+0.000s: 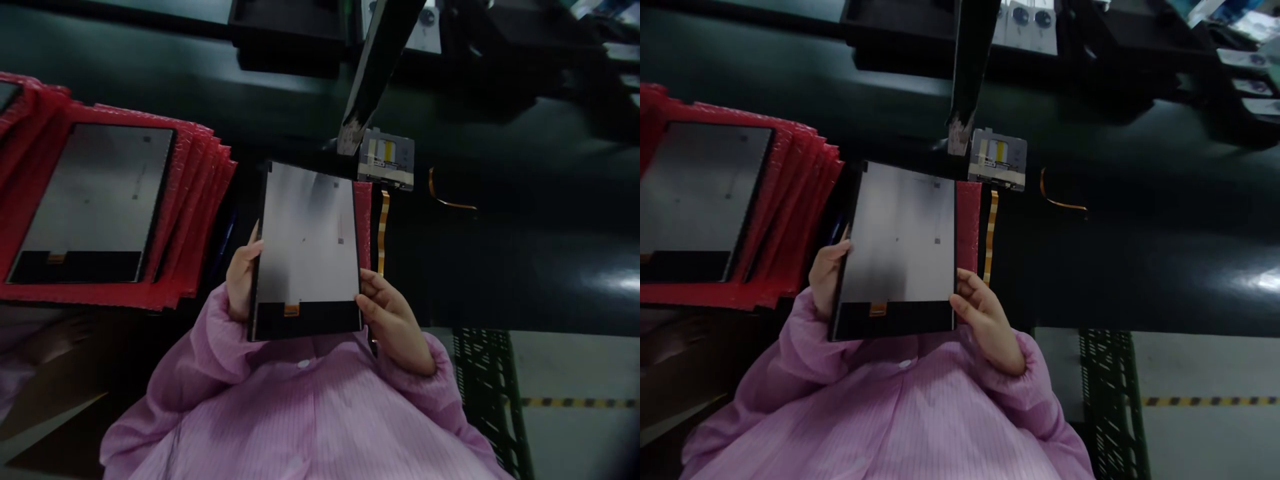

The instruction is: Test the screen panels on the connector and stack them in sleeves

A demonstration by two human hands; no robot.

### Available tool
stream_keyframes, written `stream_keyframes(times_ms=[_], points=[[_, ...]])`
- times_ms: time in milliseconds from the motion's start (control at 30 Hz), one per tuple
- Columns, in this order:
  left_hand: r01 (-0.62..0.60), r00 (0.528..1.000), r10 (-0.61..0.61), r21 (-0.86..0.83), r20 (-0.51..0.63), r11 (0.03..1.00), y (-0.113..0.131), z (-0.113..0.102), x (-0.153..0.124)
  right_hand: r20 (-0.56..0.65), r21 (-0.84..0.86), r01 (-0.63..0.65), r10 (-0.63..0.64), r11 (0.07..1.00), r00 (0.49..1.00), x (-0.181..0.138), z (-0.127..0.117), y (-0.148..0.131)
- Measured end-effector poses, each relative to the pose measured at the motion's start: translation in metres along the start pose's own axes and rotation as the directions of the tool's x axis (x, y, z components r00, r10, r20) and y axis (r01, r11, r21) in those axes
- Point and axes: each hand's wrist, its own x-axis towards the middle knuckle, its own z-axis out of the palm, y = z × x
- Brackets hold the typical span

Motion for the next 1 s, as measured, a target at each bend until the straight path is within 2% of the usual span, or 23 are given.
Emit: stream_keyframes(times_ms=[100, 167, 233, 333, 400, 500, 567, 633, 800, 1000], points=[[-0.026, 0.999, 0.017, 0.203, 0.044, 0.979, 0.004, -0.005, -0.002, -0.062, -0.11, 0.006, -0.013, 0.994, 0.998, 0.004, -0.012, -0.004], [-0.058, 0.996, 0.023, 0.43, 0.088, 0.901, 0.004, -0.016, -0.007, -0.101, -0.207, 0.007, -0.029, 0.978, 0.995, 0.009, -0.018, -0.003], [-0.121, 0.981, -0.013, 0.661, 0.193, 0.74, -0.001, -0.025, -0.015, -0.139, -0.29, 0.008, -0.051, 0.957, 0.989, 0.015, -0.022, 0.001], [-0.308, 0.935, -0.031, 0.852, 0.354, 0.424, -0.013, -0.03, -0.026, -0.17, -0.452, -0.005, -0.081, 0.892, 0.982, 0.02, -0.024, 0.006], [-0.403, 0.91, 0.014, 0.877, 0.414, 0.261, -0.021, -0.028, -0.029, -0.2, -0.641, -0.015, -0.148, 0.767, 0.968, 0.02, -0.023, 0.008], [-0.452, 0.892, 0.051, 0.879, 0.45, 0.151, -0.027, -0.025, -0.031, -0.213, -0.895, -0.026, -0.375, 0.446, 0.902, 0.019, -0.017, 0.007], [-0.451, 0.892, 0.059, 0.879, 0.448, 0.153, -0.028, -0.025, -0.031, -0.194, -0.954, -0.049, -0.486, 0.296, 0.852, 0.021, -0.014, 0.006], [-0.438, 0.899, 0.062, 0.879, 0.434, 0.187, -0.027, -0.027, -0.03, -0.203, -0.965, -0.083, -0.507, 0.25, 0.837, 0.026, -0.013, 0.006], [-0.373, 0.92, 0.017, 0.864, 0.391, 0.338, -0.022, -0.029, -0.027, -0.265, -0.932, -0.118, -0.421, 0.342, 0.868, 0.041, -0.017, 0.005], [-0.187, 0.933, -0.106, 0.716, 0.344, 0.673, -0.012, -0.019, -0.03, -0.263, -0.926, -0.115, -0.396, 0.36, 0.88, 0.049, -0.02, -0.001]])
